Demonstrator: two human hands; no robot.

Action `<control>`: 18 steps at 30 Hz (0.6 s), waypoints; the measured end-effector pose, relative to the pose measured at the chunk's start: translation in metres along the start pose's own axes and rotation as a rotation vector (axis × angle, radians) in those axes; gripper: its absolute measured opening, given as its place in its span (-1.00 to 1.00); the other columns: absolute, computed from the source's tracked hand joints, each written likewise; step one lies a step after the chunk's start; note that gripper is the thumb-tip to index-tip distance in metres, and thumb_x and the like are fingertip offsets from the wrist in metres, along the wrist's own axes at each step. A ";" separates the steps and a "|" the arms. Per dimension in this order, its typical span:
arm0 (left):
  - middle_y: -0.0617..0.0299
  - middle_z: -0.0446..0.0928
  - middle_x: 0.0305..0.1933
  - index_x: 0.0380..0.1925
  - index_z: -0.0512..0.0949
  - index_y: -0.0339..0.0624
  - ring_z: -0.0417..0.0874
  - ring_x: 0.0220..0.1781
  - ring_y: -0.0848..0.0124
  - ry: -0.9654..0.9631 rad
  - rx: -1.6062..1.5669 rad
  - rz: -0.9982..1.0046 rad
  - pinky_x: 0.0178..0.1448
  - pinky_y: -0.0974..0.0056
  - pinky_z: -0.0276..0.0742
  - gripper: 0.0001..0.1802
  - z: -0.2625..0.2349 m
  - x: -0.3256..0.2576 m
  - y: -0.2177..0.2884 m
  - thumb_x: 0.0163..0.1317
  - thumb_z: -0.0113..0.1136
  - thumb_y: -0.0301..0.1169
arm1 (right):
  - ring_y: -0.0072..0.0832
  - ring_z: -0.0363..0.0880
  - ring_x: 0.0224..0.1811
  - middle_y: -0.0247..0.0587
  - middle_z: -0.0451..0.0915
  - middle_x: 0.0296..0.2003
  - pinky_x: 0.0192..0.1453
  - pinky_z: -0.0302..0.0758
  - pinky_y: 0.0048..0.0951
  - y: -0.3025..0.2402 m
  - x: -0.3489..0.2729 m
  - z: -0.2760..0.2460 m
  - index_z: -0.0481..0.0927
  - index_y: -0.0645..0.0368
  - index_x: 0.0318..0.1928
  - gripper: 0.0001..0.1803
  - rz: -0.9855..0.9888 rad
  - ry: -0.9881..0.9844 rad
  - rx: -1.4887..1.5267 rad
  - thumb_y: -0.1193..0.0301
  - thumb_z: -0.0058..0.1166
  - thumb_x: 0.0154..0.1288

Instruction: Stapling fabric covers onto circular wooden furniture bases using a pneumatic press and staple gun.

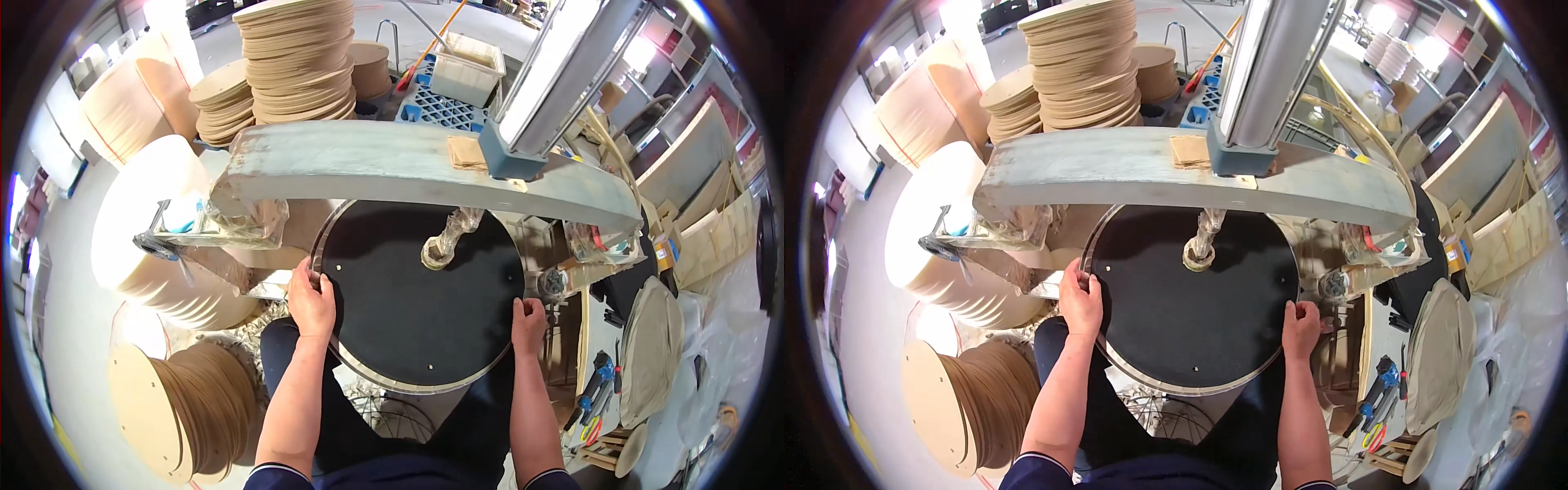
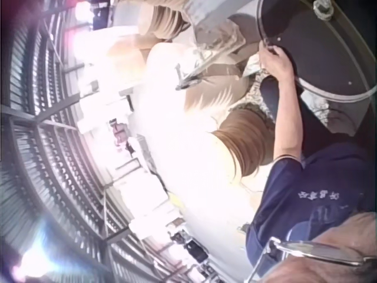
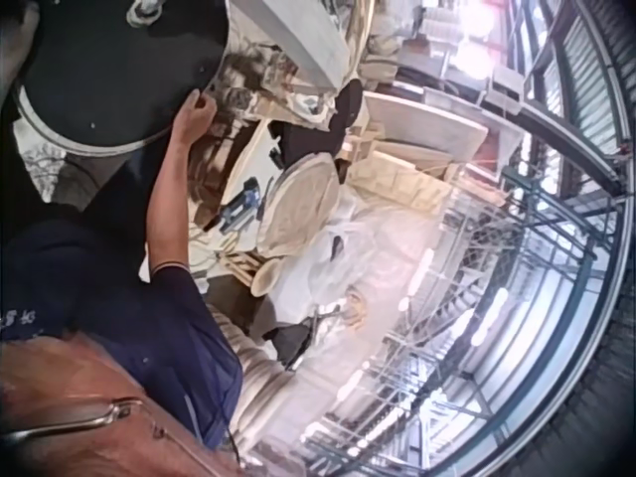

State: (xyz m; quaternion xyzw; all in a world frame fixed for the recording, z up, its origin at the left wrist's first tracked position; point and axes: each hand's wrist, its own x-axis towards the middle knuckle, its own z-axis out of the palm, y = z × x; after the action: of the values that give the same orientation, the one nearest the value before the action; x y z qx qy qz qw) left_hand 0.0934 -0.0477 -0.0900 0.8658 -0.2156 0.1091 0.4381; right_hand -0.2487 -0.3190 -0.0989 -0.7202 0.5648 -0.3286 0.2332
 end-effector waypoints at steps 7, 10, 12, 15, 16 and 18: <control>0.13 0.64 -0.18 0.28 0.53 -0.23 0.66 -0.09 0.16 -0.002 -0.013 -0.002 0.11 0.07 0.60 -0.49 0.002 -0.001 -0.007 0.31 0.32 -0.51 | -0.18 0.63 -0.26 -0.12 0.63 -0.33 -0.07 0.56 -0.19 -0.002 -0.001 -0.001 0.61 0.26 -0.27 -0.68 0.028 0.000 -0.010 0.24 0.34 0.44; 0.13 0.64 -0.18 0.28 0.53 -0.23 0.66 -0.08 0.16 -0.002 -0.021 -0.006 0.12 0.07 0.60 -0.49 0.002 -0.002 -0.007 0.30 0.31 -0.52 | -0.18 0.63 -0.26 -0.12 0.63 -0.33 -0.07 0.57 -0.20 -0.002 -0.002 -0.001 0.61 0.26 -0.27 -0.67 0.017 0.003 -0.001 0.23 0.35 0.44; 0.13 0.64 -0.18 0.27 0.54 -0.23 0.66 -0.08 0.16 -0.002 -0.014 -0.019 0.12 0.07 0.60 -0.48 0.001 -0.002 -0.006 0.29 0.31 -0.53 | -0.19 0.63 -0.26 -0.12 0.63 -0.33 -0.06 0.57 -0.20 -0.005 -0.003 -0.002 0.62 0.27 -0.26 -0.67 0.036 -0.009 0.014 0.23 0.35 0.44; 0.12 0.64 -0.18 0.26 0.54 -0.24 0.66 -0.09 0.17 -0.003 -0.026 -0.033 0.13 0.07 0.60 -0.49 0.000 -0.001 -0.004 0.29 0.32 -0.53 | -0.19 0.63 -0.25 -0.13 0.63 -0.33 -0.06 0.57 -0.19 -0.013 -0.004 -0.003 0.61 0.26 -0.27 -0.67 0.033 -0.006 0.012 0.22 0.35 0.44; 0.12 0.64 -0.18 0.26 0.54 -0.24 0.66 -0.09 0.17 -0.005 -0.025 -0.032 0.13 0.07 0.60 -0.49 0.000 -0.001 -0.003 0.29 0.32 -0.53 | -0.19 0.63 -0.25 -0.13 0.63 -0.33 -0.06 0.57 -0.19 -0.011 -0.004 -0.003 0.61 0.26 -0.27 -0.67 0.035 -0.005 0.012 0.22 0.35 0.44; 0.12 0.63 -0.20 0.26 0.55 -0.24 0.66 -0.11 0.17 -0.009 -0.045 -0.038 0.12 0.07 0.60 -0.49 0.000 0.000 0.000 0.27 0.32 -0.53 | -0.19 0.64 -0.25 -0.13 0.63 -0.32 -0.05 0.57 -0.19 -0.009 -0.001 -0.004 0.61 0.26 -0.26 -0.66 0.056 -0.023 -0.004 0.22 0.35 0.44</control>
State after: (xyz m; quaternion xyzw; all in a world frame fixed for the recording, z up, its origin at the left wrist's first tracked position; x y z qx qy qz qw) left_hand 0.0936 -0.0478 -0.0894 0.8601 -0.2036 0.0923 0.4585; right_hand -0.2459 -0.3154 -0.0905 -0.7084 0.5824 -0.3126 0.2475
